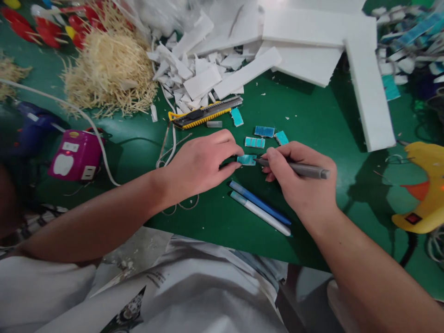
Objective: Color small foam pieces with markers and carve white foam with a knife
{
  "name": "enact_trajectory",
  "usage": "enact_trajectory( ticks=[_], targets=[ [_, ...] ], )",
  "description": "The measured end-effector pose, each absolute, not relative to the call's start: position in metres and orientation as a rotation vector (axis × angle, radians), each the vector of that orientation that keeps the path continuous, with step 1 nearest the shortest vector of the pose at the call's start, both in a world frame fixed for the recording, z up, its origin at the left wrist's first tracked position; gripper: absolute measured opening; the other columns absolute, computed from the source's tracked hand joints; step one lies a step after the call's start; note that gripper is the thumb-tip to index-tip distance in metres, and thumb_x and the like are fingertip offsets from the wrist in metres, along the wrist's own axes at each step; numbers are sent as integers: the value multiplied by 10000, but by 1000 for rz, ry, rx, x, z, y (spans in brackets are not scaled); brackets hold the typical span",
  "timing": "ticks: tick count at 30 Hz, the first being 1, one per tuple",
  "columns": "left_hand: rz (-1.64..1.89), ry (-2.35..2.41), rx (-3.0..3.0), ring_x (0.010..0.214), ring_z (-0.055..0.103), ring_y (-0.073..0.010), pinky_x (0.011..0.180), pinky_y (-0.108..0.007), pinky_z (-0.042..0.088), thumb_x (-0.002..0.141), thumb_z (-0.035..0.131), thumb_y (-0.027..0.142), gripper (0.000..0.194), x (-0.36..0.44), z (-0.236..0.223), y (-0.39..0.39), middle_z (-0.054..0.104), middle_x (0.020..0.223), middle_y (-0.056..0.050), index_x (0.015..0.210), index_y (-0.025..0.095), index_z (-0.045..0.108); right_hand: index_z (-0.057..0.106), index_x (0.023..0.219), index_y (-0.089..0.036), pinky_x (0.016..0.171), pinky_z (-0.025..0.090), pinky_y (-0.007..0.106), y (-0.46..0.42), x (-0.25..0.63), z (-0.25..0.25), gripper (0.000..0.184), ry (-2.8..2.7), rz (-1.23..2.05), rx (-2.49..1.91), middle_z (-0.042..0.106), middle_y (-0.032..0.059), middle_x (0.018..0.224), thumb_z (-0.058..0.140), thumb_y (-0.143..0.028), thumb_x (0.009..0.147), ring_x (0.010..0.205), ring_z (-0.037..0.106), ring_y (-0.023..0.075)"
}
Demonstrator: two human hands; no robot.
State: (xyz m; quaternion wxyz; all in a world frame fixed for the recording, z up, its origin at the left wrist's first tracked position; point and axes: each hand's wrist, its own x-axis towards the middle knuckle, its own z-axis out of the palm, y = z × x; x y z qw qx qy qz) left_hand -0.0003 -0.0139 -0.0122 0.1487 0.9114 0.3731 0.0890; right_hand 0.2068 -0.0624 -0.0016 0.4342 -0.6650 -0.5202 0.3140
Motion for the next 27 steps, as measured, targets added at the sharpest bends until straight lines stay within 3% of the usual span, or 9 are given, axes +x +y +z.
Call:
enact_trajectory(
  ticks=[10,18,27],
  targets=[
    [222,1087,2611,930,730,-203,724,-298,509,1062,637,233,173,1,-11,-14,706,1081,-64,1135,160,776,781,639,-237,474,542,246,-61,203,1,165,-1267,770,-1640,754,16,609,766,-215,801,471,669,136],
    [234,1078,2606,936,724,-203,731,-302,510,1060,625,231,177,1,-11,-15,699,1076,-64,1128,160,773,774,665,-303,508,571,288,-60,206,-6,194,-1348,771,-1605,757,-4,640,795,-252,851,507,684,161],
    [263,1063,2613,915,717,-195,721,-299,502,1062,610,235,180,1,-13,-14,692,1064,-59,1119,168,768,766,687,-296,521,562,326,-61,210,-8,209,-1405,764,-1631,759,1,685,832,-322,883,539,680,179]
  ],
)
